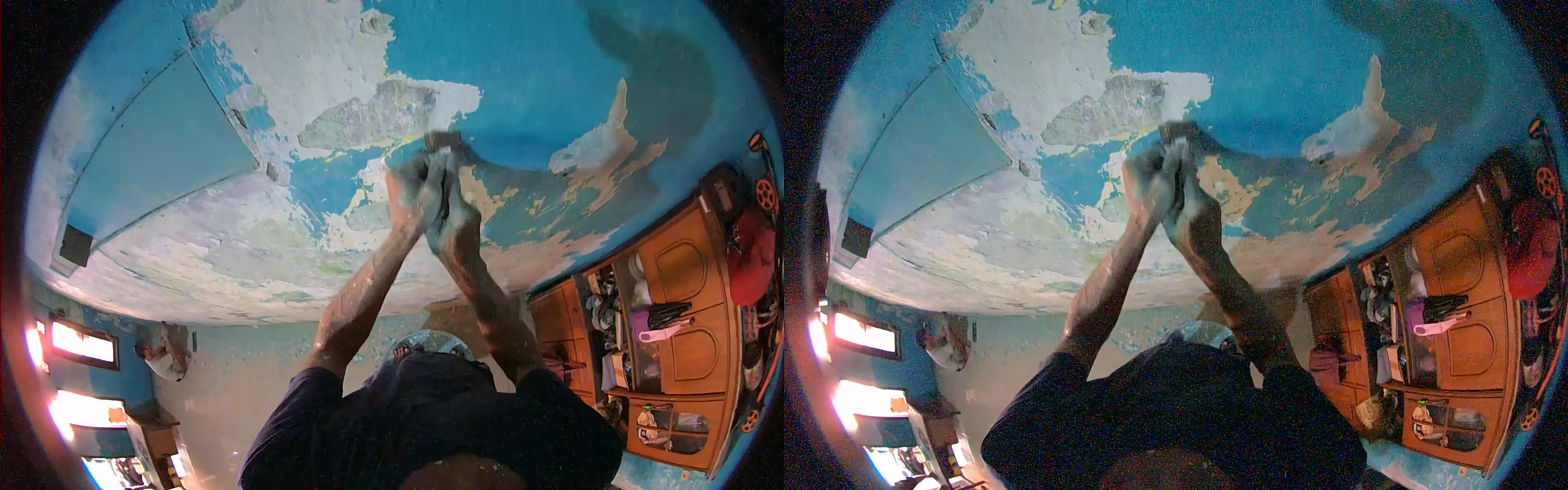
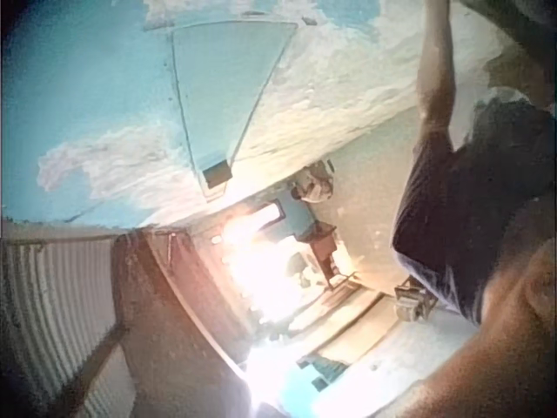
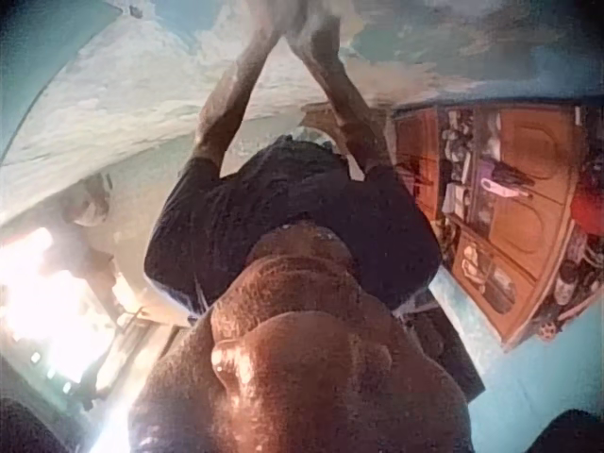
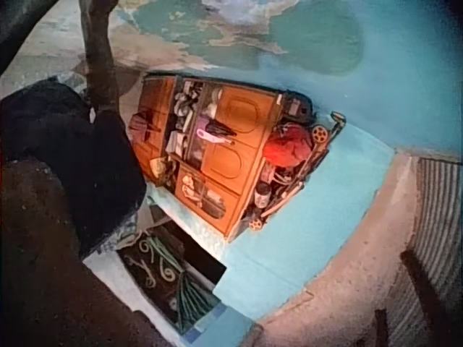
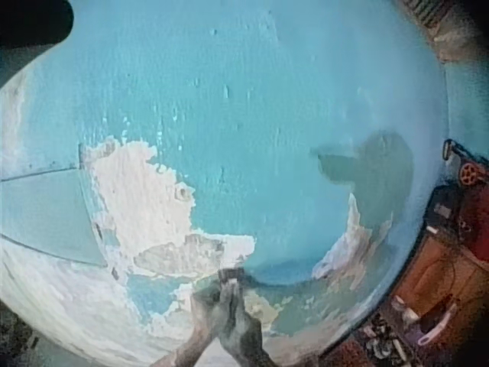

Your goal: The person uses a scraping tool to remove peeling paint from a blue wall, clearing sections of the surface.

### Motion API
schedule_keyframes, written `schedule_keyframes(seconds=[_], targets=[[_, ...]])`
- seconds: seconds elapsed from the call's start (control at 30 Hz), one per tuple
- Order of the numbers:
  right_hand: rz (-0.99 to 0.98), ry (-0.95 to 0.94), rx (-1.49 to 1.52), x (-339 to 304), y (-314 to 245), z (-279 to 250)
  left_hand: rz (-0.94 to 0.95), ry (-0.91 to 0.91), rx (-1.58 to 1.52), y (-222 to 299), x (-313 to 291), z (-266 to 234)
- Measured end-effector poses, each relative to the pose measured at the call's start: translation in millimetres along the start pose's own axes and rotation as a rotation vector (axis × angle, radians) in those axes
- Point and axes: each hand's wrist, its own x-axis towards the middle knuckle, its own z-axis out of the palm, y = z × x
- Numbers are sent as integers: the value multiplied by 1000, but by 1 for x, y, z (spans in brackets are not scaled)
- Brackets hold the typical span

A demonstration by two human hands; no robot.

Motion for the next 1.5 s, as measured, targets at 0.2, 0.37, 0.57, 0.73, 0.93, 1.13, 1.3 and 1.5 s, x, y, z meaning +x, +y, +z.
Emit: schedule_keyframes(seconds=[0.2, 0.37, 0.57, 0.73, 0.93, 1.13, 1.3, 1.5], targets=[[-16, 62, 81, 11, 14, 0, 13, -57, 59, 13, 17, 11], [25, 41, 74, 5, 1, -6, 123, 0, 59, -3, 7, 10], [111, -84, 88, 15, 8, -18, 85, -73, 66, 10, 13, 15], [-36, 70, 5, 24, 1, -19, 125, -49, 18, 6, 23, 17], [-41, 35, -91, -5, 11, -5, 6, -15, -15, -17, -3, 11], [-10, 30, -36, -7, 12, -2, -48, -12, -80, -21, -4, 8], [-47, -29, -29, 21, 6, -11, 16, 55, -147, -1, 18, 11], [28, -100, -45, 6, 0, -9, -18, 134, -114, -26, 4, 5]])
